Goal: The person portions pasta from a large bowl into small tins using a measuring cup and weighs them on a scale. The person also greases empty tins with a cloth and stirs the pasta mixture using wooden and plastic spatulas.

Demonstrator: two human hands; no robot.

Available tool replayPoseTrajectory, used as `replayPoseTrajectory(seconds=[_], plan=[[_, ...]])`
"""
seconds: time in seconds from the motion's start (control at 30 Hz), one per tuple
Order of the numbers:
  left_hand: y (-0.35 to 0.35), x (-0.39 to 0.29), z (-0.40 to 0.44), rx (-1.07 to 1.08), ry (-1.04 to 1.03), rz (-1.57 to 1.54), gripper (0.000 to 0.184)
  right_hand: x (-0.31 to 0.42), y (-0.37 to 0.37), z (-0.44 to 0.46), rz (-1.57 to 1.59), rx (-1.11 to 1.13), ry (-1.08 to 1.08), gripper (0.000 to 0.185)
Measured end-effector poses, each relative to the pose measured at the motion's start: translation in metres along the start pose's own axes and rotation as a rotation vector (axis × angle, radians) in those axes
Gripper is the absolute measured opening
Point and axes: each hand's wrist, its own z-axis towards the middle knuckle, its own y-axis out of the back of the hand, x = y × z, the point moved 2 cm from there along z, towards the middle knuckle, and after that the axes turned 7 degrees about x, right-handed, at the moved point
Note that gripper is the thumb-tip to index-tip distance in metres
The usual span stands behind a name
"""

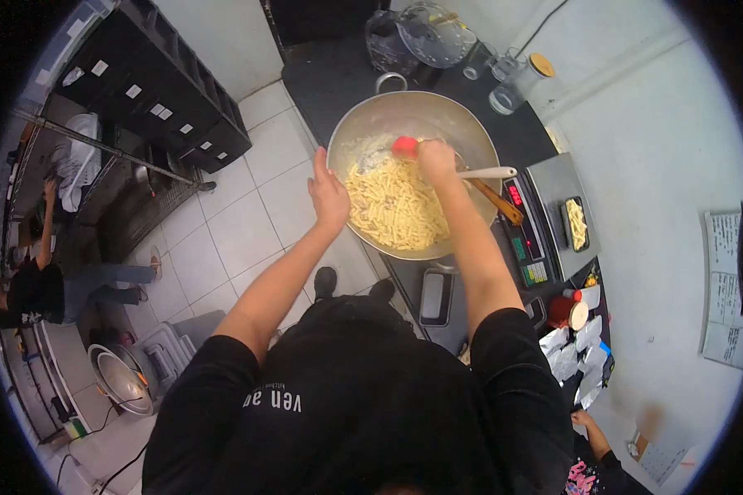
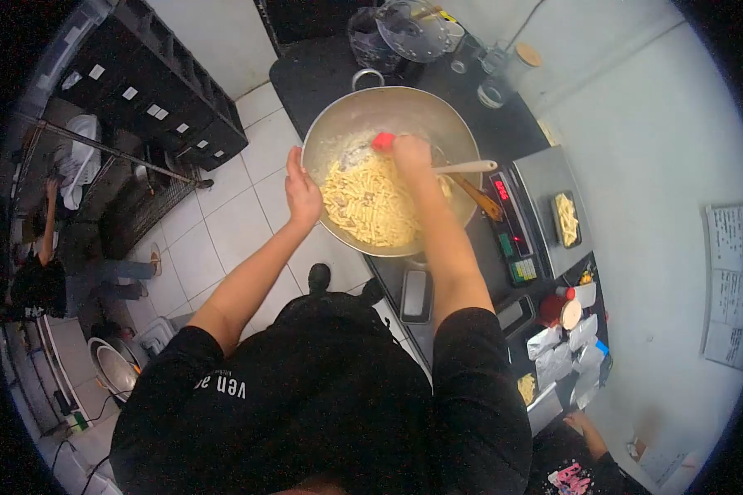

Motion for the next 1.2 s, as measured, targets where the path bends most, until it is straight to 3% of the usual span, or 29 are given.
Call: replayPoseTrajectory(seconds=[0.13, 0.27, 0.33, 0.5, 0.57, 0.67, 1.0, 1.2], plan=[[0.003, -0.001, 0.002, 0.058, 0.035, -0.012, 0.049, 0.026, 0.023, -0.011, 0.126, 0.099, 0.033, 0.030], [0.003, -0.003, 0.002, 0.075, 0.055, -0.073, 0.050, 0.040, -0.001, -0.023, 0.071, 0.210, 0.064, 0.025], [0.005, -0.004, 0.001, 0.081, 0.058, -0.066, 0.050, 0.053, 0.007, -0.032, 0.329, 0.183, 0.202, 0.023], [0.005, -0.008, 0.002, 0.124, 0.077, -0.064, 0.050, 0.028, -0.006, -0.021, 0.553, 0.270, 0.038, 0.024], [0.005, -0.007, 0.002, 0.097, 0.074, -0.051, 0.052, 0.014, -0.007, -0.024, 0.814, 0.346, 0.025, 0.023], [0.005, -0.007, 0.002, 0.092, 0.050, -0.052, 0.055, 0.000, -0.003, -0.036, 1.008, 0.326, -0.017, 0.023], [-0.001, 0.001, 0.001, 0.033, -0.027, 0.027, 0.053, -0.020, 0.051, -0.102, 1.172, 0.154, -0.182, 0.022], [0.000, 0.000, 0.002, 0.010, -0.053, 0.035, 0.051, -0.044, 0.068, -0.149, 1.297, 0.038, -0.133, 0.021]])
